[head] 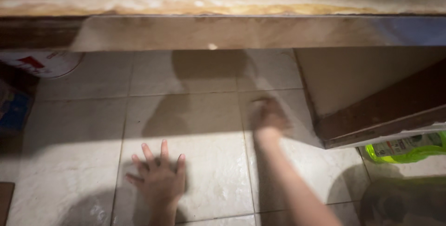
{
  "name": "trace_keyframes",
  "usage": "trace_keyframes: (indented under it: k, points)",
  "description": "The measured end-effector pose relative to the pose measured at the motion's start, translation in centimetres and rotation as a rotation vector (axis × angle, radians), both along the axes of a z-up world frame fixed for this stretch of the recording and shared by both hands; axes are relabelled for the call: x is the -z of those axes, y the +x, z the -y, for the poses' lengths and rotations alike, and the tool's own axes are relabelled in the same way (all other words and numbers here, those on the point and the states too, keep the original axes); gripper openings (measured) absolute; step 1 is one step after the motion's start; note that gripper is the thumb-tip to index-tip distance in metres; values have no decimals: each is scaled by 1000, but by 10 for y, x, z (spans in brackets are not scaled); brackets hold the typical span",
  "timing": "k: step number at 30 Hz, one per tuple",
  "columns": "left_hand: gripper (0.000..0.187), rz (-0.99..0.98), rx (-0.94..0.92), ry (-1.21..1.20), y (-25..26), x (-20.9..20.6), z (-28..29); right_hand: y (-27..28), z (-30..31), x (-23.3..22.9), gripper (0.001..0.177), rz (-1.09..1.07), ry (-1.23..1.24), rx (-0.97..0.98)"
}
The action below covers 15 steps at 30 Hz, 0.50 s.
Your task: The person washes a cloth in a sink, then kneels to wipe the tiled floor with the damp cloth. They repeatedly wring out the cloth under running water and continue wiping the floor area under a cabinet.
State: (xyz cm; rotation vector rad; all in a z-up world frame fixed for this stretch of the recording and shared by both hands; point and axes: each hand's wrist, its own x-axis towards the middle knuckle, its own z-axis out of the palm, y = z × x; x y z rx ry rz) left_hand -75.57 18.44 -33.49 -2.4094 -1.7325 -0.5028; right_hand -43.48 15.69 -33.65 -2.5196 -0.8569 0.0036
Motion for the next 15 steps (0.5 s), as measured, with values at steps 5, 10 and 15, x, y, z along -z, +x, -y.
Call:
trace_keyframes:
  k: [5,10,15]
  points:
    - [62,-71,-28,-44,6,-7,0,-141,-29,10,37,-10,447,-599]
    - [59,-55,-92,-165,11,-21,0,-14,9,6,36,-276,-18,-417]
    - [57,-76,-137,-289,11,-28,0,42,19,-30,26,-491,-21,-64]
